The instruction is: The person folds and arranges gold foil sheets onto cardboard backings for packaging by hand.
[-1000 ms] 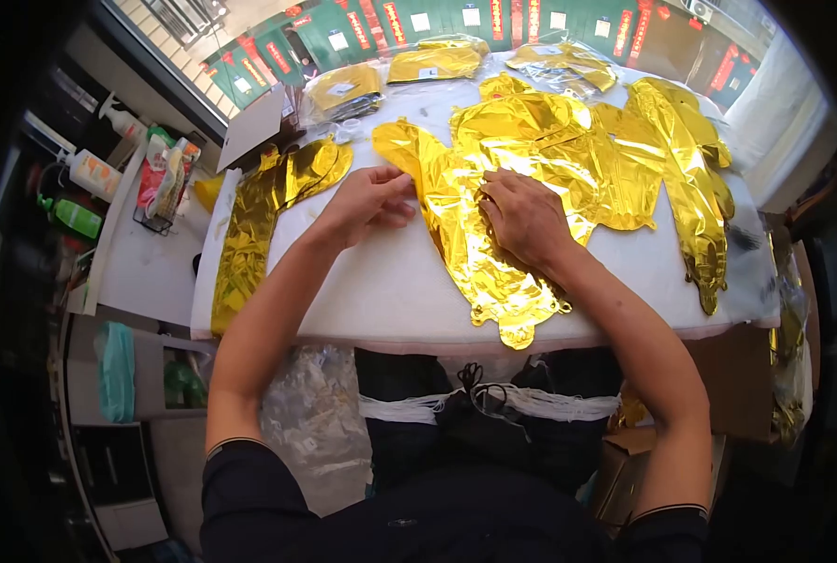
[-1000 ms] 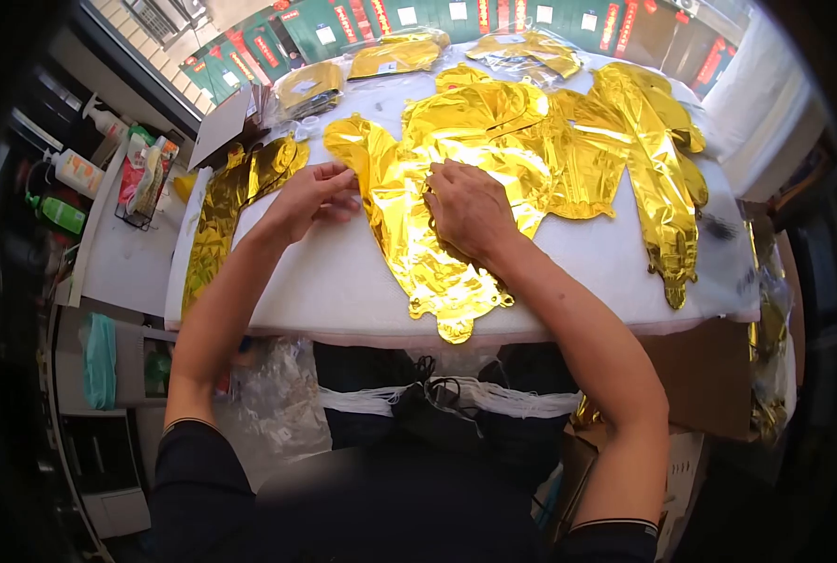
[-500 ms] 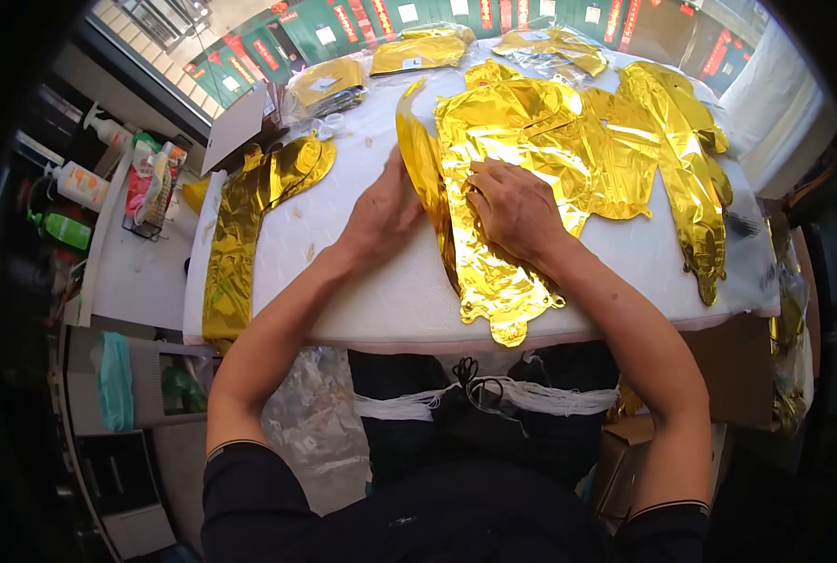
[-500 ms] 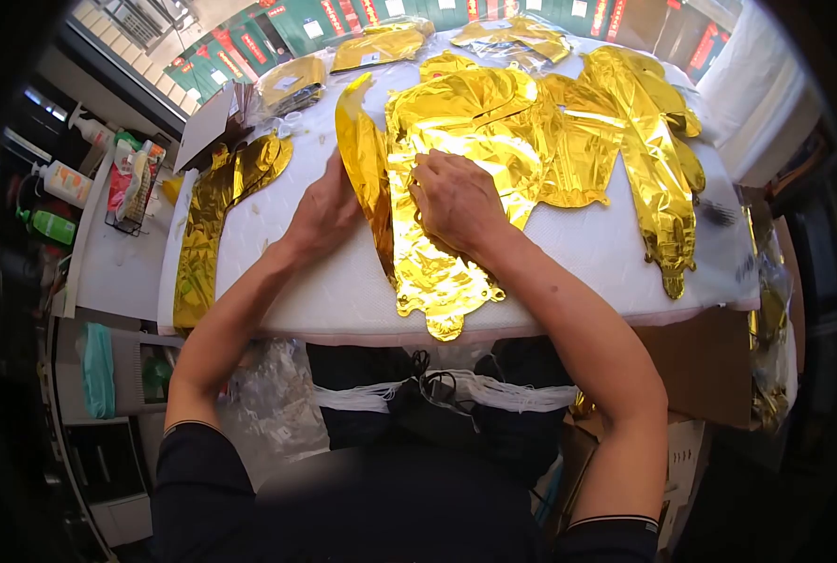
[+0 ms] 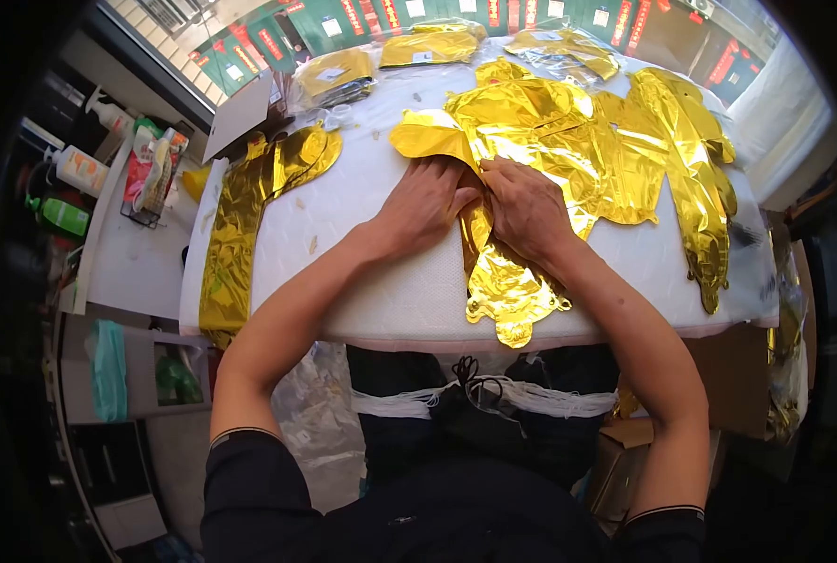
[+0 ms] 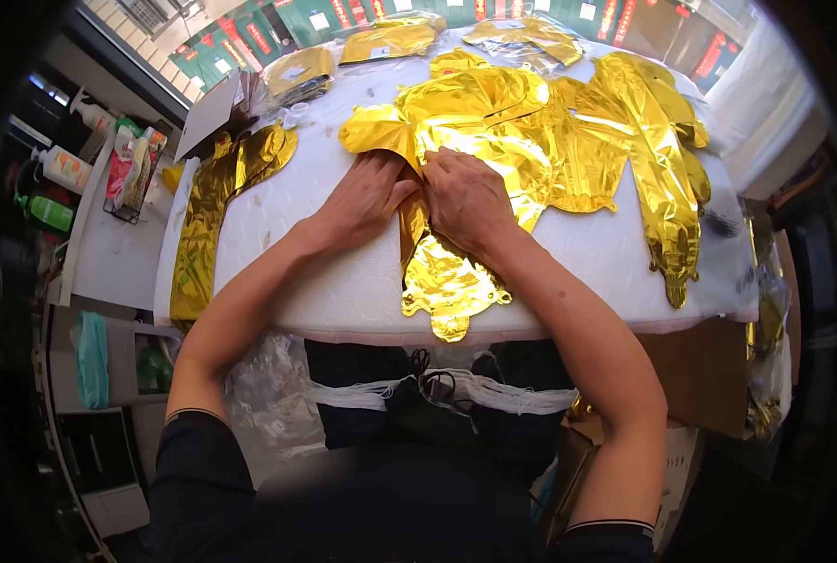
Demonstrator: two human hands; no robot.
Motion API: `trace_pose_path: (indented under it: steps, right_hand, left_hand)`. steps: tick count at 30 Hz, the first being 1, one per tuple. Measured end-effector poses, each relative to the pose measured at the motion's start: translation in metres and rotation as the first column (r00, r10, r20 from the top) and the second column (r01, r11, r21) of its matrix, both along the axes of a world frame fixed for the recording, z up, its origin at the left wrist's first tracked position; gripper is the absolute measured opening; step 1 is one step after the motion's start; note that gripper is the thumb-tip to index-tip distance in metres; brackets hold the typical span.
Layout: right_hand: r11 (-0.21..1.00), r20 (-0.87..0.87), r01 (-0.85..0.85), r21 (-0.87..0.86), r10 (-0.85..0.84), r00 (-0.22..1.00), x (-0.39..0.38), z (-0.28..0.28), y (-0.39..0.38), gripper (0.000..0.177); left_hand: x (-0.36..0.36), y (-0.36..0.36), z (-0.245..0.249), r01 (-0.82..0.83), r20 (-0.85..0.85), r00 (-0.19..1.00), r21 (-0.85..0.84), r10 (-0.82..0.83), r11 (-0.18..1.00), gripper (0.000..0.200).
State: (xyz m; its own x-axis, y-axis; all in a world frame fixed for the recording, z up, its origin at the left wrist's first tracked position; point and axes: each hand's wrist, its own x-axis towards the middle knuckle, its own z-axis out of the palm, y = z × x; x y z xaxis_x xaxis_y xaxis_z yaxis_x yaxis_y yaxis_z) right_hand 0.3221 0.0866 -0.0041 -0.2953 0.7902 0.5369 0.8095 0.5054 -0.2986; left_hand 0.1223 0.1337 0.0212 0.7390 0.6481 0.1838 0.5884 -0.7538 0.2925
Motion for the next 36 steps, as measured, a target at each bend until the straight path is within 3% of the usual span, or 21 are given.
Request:
trace_pose_path:
  steps: [1, 2, 5, 7, 11, 15, 17, 20, 24, 25, 30, 36]
  right_hand:
    - [1.0, 0.0, -0.002, 0.0, 0.002, 1.0, 0.0, -0.001, 0.001, 0.018]
    - [0.999, -0.015, -0.005, 0.034, 0.005, 1.0, -0.001, -0.002, 0.002, 0.017]
    - [0.998, -0.025, -0.006, 0.056, 0.008, 1.0, 0.001, -0.003, 0.003, 0.014]
    - [0.999, -0.018, -0.009, 0.047, 0.01, 1.0, 0.0, 0.0, 0.002, 0.013]
    - [1.0, -0.023, -0.008, 0.024, 0.009, 1.0, -0.001, 0.004, -0.002, 0.013]
    - [0.996, -0.087, -0.042, 0.075, 0.048, 0.995, -0.003, 0.006, -0.002, 0.015]
    - [0.996, -0.078, -0.046, 0.077, 0.052, 0.996, -0.003, 0.006, -0.001, 0.016]
    - [0.996, -0.084, -0.043, 0.075, 0.049, 0.995, -0.003, 0.006, -0.002, 0.017]
    - [0.999, -0.082, -0.02, 0.046, 0.024, 0.996, -0.005, 0.009, -0.004, 0.017]
    - [0.999, -0.082, -0.03, 0.044, 0.033, 0.996, -0.006, 0.009, -0.004, 0.017]
    - [1.0, -0.046, -0.017, 0.026, 0.018, 0.999, -0.002, 0.005, -0.001, 0.015]
    - [0.999, -0.005, 0.004, 0.033, -0.004, 1.0, -0.003, 0.006, -0.002, 0.014]
  left_hand:
    - [0.001, 0.001, 0.004, -0.005, -0.075, 0.997, -0.141, -0.005, 0.99, 0.049]
    - [0.001, 0.005, 0.002, -0.005, -0.075, 0.997, -0.141, -0.005, 0.99, 0.049]
    - [0.003, 0.022, -0.015, -0.054, 0.002, 0.999, -0.044, 0.055, 0.998, 0.05]
    - [0.004, 0.036, -0.018, -0.006, 0.145, 0.989, 0.196, -0.023, 0.981, 0.051]
    - [0.01, 0.061, -0.012, -0.031, 0.225, 0.973, 0.354, -0.053, 0.935, 0.058]
    - [0.014, 0.061, 0.006, -0.024, 0.314, 0.949, 0.158, -0.028, 0.987, 0.057]
    - [0.011, 0.062, 0.001, -0.145, 0.322, 0.94, 0.086, 0.11, 0.986, 0.052]
    - [-0.007, 0.052, -0.011, -0.073, 0.366, 0.931, 0.169, 0.006, 0.983, 0.045]
    - [-0.025, 0.019, -0.015, 0.057, 0.201, 0.975, 0.196, -0.097, 0.979, 0.06]
    - [-0.025, 0.017, -0.016, 0.086, 0.151, 0.983, 0.124, -0.104, 0.989, 0.068]
    - [-0.014, 0.019, -0.021, 0.1, 0.06, 0.992, 0.105, -0.107, 0.989, 0.073]
    - [-0.014, 0.021, -0.027, 0.107, -0.089, 0.992, 0.194, -0.091, 0.975, 0.073]
